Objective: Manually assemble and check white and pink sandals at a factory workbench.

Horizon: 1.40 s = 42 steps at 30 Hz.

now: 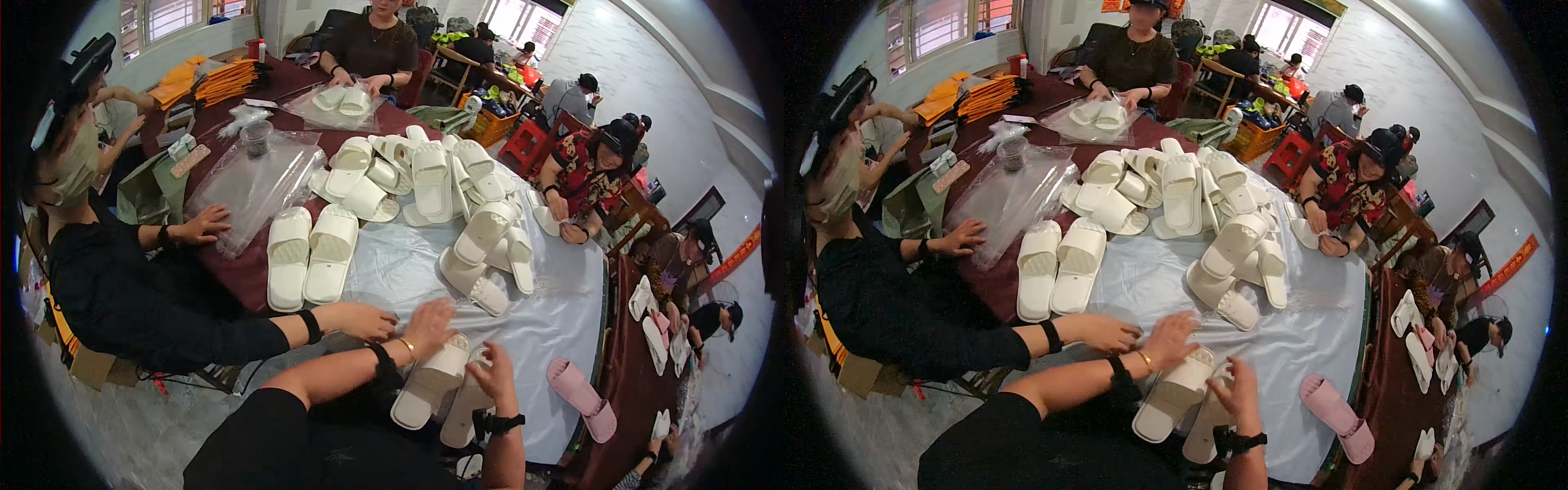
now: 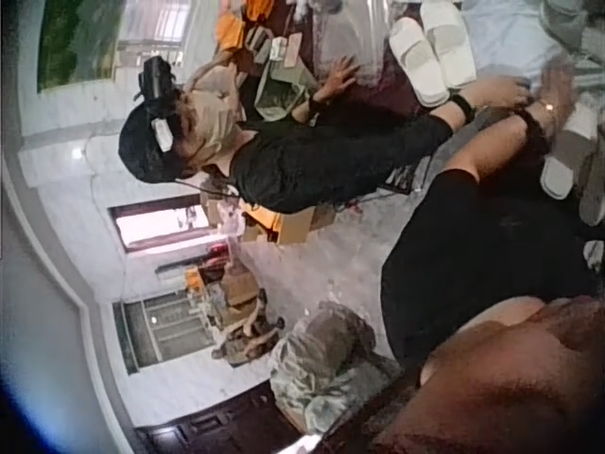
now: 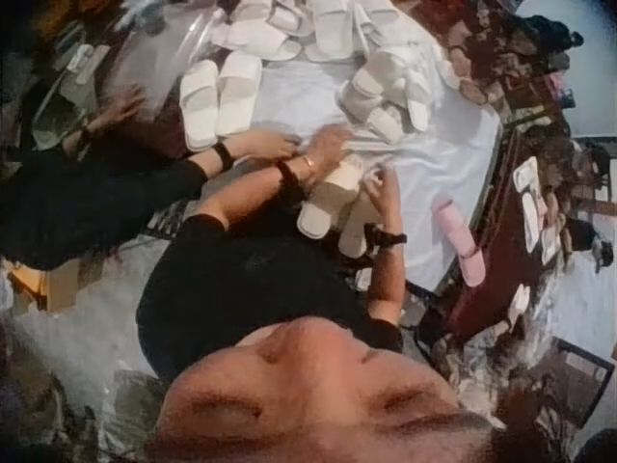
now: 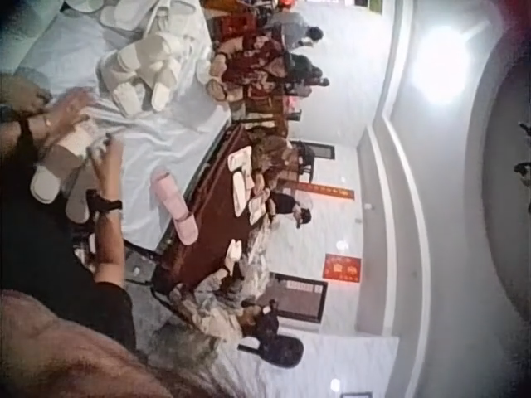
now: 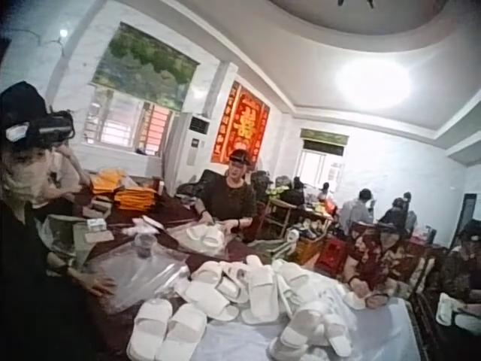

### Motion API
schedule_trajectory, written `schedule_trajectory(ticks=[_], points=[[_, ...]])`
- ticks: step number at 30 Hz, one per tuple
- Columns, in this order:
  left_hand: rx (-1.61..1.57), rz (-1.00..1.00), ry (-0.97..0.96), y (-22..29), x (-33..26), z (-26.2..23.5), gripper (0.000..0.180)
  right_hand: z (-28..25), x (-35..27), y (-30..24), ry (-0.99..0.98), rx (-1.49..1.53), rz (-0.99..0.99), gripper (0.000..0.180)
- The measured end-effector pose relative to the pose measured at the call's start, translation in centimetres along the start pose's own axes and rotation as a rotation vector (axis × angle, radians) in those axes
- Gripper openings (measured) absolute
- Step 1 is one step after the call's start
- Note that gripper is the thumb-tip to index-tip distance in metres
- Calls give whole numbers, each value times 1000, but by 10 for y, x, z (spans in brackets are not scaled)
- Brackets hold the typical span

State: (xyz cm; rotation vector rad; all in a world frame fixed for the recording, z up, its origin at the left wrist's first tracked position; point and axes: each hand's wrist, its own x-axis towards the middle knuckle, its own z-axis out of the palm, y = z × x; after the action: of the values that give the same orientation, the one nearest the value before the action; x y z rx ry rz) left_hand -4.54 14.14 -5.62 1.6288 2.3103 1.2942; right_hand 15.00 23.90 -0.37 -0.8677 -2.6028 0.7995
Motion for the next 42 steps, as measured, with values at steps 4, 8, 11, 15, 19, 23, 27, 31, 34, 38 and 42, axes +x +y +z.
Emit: schedule_trajectory(ticks=[4,8,11,15,19,23,27,31,34,38,42], points=[[345,26,-110,-26,-15,-9,50,-18,-13,-33,-285,-266,-79,72],[422,165,-163,-27,-32,6,44,-12,-15,-44,-319,-244,-139,68],[352,156,-98,-30,-37,-2,44,-5,-16,-40,-298,-216,-111,61],[291,103,-176,-31,-35,-9,43,-8,-11,-43,-166,-129,-58,51],[248,60,-164,-40,-42,-7,43,-24,18,-56,-100,-37,-81,46],[191,35,-233,-28,-36,-18,40,-60,78,-78,-34,5,-31,46],[210,87,-129,-30,-36,-12,38,-92,197,-74,426,-20,-256,42],[153,103,-55,-28,-34,-14,35,-125,249,-94,724,-2,-339,46],[107,85,-54,-28,-32,-16,32,-108,221,-92,520,-15,-164,44],[59,125,-9,-42,-29,0,36,-60,134,-1,452,-168,-64,31],[87,194,16,-41,-21,-17,39,-35,22,97,402,-338,122,33]])
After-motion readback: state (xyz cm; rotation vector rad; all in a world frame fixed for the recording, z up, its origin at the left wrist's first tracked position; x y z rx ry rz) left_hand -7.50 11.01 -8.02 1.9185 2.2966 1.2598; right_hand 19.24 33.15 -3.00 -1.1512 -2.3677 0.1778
